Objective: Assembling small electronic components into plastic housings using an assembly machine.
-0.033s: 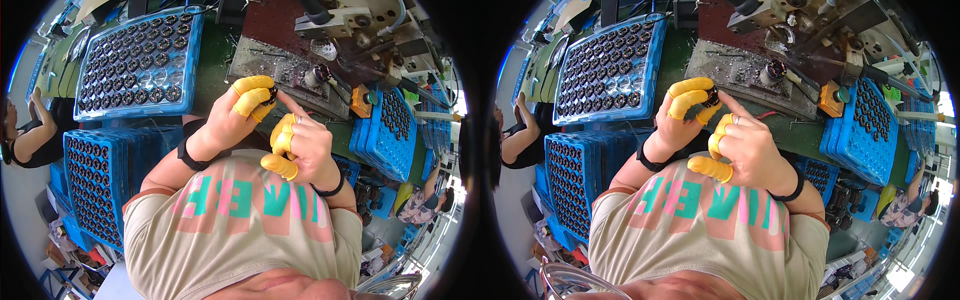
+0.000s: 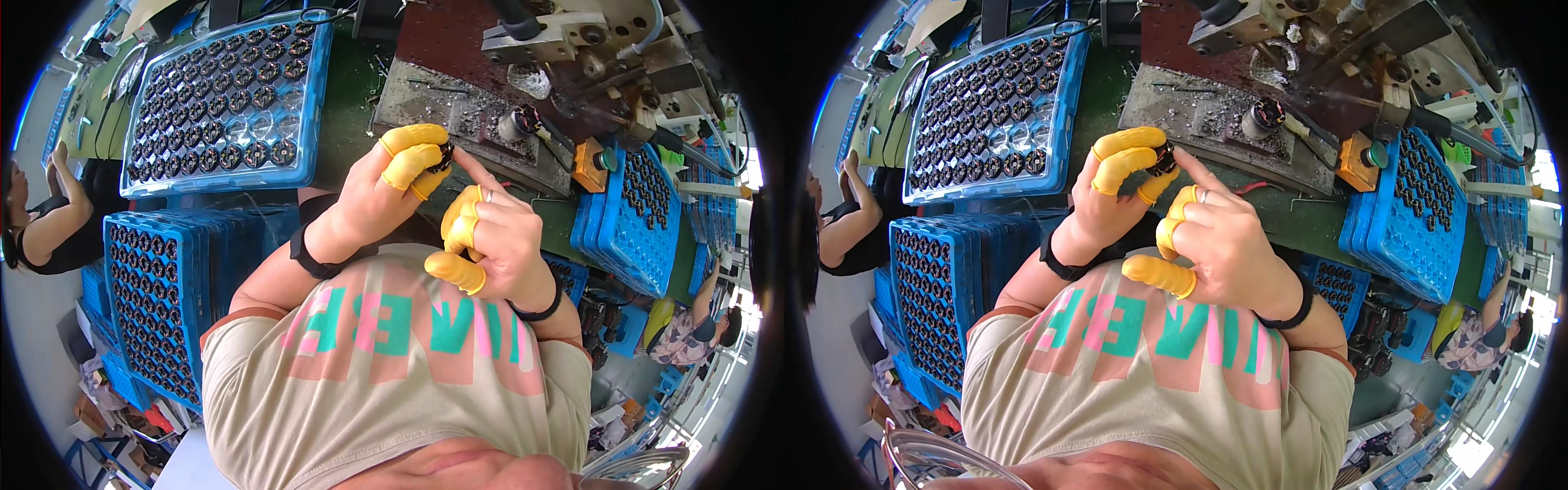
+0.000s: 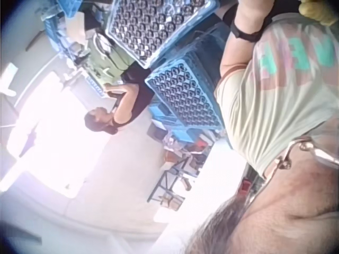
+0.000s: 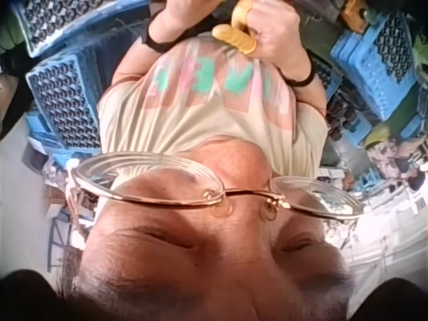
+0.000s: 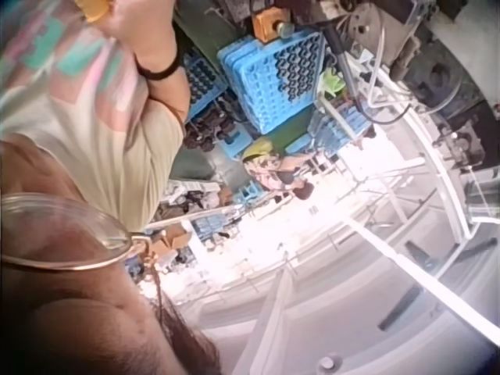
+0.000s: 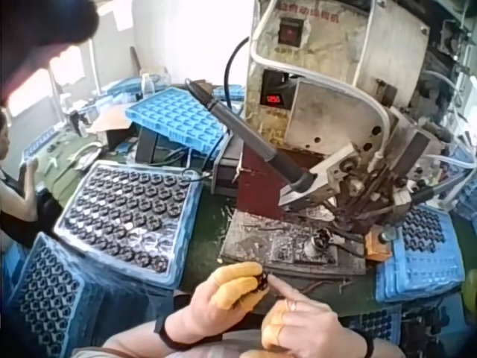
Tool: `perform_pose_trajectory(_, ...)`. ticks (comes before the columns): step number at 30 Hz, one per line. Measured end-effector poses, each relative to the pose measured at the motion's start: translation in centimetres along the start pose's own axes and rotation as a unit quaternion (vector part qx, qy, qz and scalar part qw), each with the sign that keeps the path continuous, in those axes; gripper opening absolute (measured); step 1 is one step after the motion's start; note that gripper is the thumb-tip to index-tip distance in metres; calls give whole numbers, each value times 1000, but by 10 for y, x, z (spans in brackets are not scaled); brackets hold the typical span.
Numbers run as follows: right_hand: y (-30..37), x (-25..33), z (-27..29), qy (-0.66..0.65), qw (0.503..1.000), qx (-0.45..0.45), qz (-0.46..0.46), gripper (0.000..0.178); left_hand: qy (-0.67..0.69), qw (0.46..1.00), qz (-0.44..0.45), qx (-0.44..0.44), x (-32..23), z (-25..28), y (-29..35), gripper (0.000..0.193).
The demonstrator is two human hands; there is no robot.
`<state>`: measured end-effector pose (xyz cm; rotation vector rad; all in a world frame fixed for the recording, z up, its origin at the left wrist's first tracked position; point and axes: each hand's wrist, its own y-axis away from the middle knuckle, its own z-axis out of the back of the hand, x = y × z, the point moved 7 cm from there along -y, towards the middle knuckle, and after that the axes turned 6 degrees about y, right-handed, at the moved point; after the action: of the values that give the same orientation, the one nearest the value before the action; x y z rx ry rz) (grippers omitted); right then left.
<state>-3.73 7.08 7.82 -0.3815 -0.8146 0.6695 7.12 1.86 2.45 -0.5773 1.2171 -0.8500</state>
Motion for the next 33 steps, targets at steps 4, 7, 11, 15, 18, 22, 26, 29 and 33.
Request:
perform_pose_trajectory(4,-1,3,-4,28,1000,5,2,39,-12,1000,-2,-1,0,1,2,36)
perform_pose_trajectory(7,0,4,-7,45,999,13,6,40,-20,1000,-2,-2,-1,1,2,37)
perform_pose_trajectory(11,0,4,-9,50,999,13,8,40,-13,1000,3,-7,1,2,2,38)
perform_pose_trajectory(15,-2,3,-7,36,999,6,-2,40,-16,1000,-11,-4,0,2,4,37)
perform_pose_trajectory(18,-3,-1,-7,8,1000,7,-14,41,-5,1000,-20,-2,1,2,5,37)
perform_pose_trajectory(22,-4,-1,-6,24,1000,5,-10,41,-17,1000,-1,3,-1,3,3,37)
perform_pose_trajectory(26,-4,-1,-5,36,999,0,-1,40,36,999,21,-4,3,4,1,33)
perform_pose_trajectory(29,-2,-3,-6,18,1000,-4,-10,40,12,1000,25,-1,4,5,0,39)
perform_pose_trajectory(33,-2,-3,-5,-2,1000,-11,-17,40,13,1000,19,-6,3,4,0,40)
